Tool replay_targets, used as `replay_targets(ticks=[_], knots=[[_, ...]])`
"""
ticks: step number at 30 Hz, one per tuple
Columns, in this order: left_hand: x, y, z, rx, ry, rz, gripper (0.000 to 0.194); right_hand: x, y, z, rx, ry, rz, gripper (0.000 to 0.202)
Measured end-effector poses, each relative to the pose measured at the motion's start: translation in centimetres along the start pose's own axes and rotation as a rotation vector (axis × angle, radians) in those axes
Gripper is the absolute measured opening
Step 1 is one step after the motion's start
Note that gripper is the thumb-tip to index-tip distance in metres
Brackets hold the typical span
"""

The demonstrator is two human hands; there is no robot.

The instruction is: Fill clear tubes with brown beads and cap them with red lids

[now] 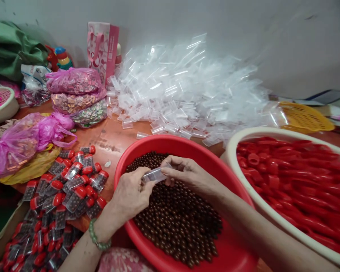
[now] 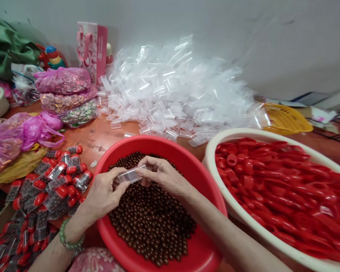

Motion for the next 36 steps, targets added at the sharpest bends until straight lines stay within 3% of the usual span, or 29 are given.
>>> replay_targets(ticks=[4,7,9,12,15,18,23,26,29,32,34,36], knots=[[1.3,0.2,0.3,0.067,-0.122,-0.256,0.041,-0.5,0.0,0.9,-0.007,0.028,0.070,0.034],[2.2,0.1,0.4,0.028,-0.177,-0.369,0.044,-1.0,-0.1,1.5,-0.044,0.075,0.197,0.032],[2.3,0.0,0.5,-0.041,-0.170,-0.357,0.044,-2.1,-0.3,2.1,-0.084,0.211,0.420,0.028],[2.3,-0.3,0.7,-0.180,-0.150,-0.237,0.040,-3.4,-1.4,3.6,-0.182,0.425,0.779,0.023],[2.4,-0.3,0.9,-0.264,-0.133,-0.053,0.036,-3.1,-2.6,4.8,-0.322,0.440,0.955,0.019],[1.5,-0.1,0.8,-0.264,-0.006,0.130,0.034,-2.4,-3.4,5.4,-0.383,0.351,0.970,0.021],[-0.2,-1.3,0.8,-0.243,0.243,0.541,0.040,-2.3,-3.6,5.4,-0.288,0.364,0.858,0.021],[0.0,-1.6,0.5,-0.163,0.234,0.700,0.041,-2.5,-3.4,5.3,-0.239,0.389,0.760,0.017],[0.6,-0.2,0.1,-0.032,0.139,0.641,0.036,-2.6,-3.2,5.4,-0.222,0.415,0.732,0.015],[1.1,2.8,-0.4,0.111,0.046,0.606,0.036,-1.9,-2.6,5.2,-0.217,0.433,0.888,0.018],[1.9,4.1,-1.1,0.080,-0.057,0.435,0.034,-1.2,-1.6,4.3,-0.190,0.422,1.096,0.019],[2.8,3.1,-2.1,-0.095,-0.162,0.109,0.031,-0.6,-0.2,2.8,-0.139,0.405,1.362,0.018]])
Point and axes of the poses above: each hand's wrist, its own z-axis away from the middle knuckle, its own y-axis out of the back of the hand, x = y × z, the point moved 8 cm from there along -z, towards the middle knuckle, and after that the axes turned 7 degrees about -z, right-handed, at the moved point
